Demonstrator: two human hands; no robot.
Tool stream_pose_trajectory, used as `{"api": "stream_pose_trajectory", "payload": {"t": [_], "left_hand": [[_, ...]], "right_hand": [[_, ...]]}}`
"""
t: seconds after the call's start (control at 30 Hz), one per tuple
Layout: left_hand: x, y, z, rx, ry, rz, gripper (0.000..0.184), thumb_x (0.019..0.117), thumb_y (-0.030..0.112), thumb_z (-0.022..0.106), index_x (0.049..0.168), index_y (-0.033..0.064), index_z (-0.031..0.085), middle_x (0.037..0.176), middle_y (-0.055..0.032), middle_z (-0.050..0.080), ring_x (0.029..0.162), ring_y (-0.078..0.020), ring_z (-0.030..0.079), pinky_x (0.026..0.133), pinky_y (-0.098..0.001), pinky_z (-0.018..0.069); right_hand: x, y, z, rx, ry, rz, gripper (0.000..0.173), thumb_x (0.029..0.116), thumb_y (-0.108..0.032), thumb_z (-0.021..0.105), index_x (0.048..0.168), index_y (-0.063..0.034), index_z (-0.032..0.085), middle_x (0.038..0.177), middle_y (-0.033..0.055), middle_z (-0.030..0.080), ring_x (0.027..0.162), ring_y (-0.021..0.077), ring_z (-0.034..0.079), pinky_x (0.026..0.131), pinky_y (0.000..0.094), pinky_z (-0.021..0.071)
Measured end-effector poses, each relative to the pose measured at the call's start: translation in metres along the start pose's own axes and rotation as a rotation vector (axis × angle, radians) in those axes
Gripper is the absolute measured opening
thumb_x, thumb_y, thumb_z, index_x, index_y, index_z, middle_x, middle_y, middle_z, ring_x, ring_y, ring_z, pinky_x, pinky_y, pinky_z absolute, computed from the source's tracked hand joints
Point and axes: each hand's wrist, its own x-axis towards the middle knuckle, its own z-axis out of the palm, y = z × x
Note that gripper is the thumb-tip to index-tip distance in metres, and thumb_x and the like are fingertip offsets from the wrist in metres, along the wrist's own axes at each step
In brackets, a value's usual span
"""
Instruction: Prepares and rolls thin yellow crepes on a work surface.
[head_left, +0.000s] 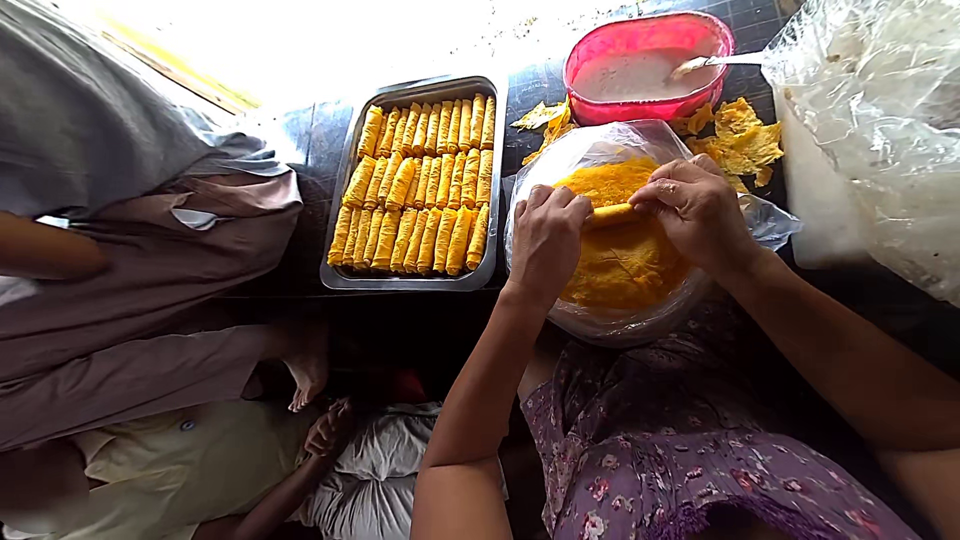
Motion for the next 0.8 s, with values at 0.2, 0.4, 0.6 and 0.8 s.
{"api": "stream_pose_trajectory", "payload": {"t": [0.2,0.4,0.6,0.8], "left_hand": [[0.009,-0.006,0.002,-0.025,-0.053,-0.019,0.011,0.0949,0.008,0.067,0.091,0.0062,0.078,0.09,-0.0125,0.072,0.1,-0.0339,0.067,0.082,-0.0484,0.0502],[0.013,-0.004,0.0,-0.074,-0.062,0.036,0.011,0.0956,0.002,0.064,0.098,0.0017,0.075,0.094,-0.0152,0.072,0.099,-0.0359,0.067,0.086,-0.0492,0.0525],[0.004,0.0,-0.006,-0.062,-0.088,0.065,0.014,0.0973,0.004,0.062,0.102,0.0007,0.075,0.099,-0.0164,0.073,0.098,-0.0363,0.069,0.086,-0.0501,0.0539],[0.022,-0.007,-0.013,-0.117,-0.161,-0.012,0.011,0.0963,0.003,0.064,0.097,0.0006,0.074,0.091,-0.0146,0.074,0.094,-0.034,0.069,0.087,-0.0457,0.0521]], "right_hand": [[0.007,0.006,0.002,0.004,-0.042,0.036,0.016,0.0979,-0.013,0.065,0.098,-0.0087,0.081,0.102,0.0177,0.07,0.099,0.0379,0.062,0.085,0.053,0.0443],[0.011,-0.001,-0.002,-0.062,-0.049,-0.032,0.014,0.0971,-0.009,0.065,0.1,-0.0068,0.079,0.106,0.0178,0.073,0.103,0.04,0.065,0.086,0.0541,0.048],[0.0,-0.006,-0.002,-0.148,-0.042,-0.148,0.018,0.1001,-0.012,0.061,0.103,-0.0044,0.076,0.105,0.0152,0.075,0.101,0.0367,0.068,0.082,0.0521,0.0476],[0.02,-0.001,-0.004,-0.015,-0.096,-0.045,0.015,0.0979,-0.006,0.062,0.099,-0.0029,0.077,0.096,0.0166,0.075,0.094,0.0389,0.067,0.084,0.0535,0.0482]]}}
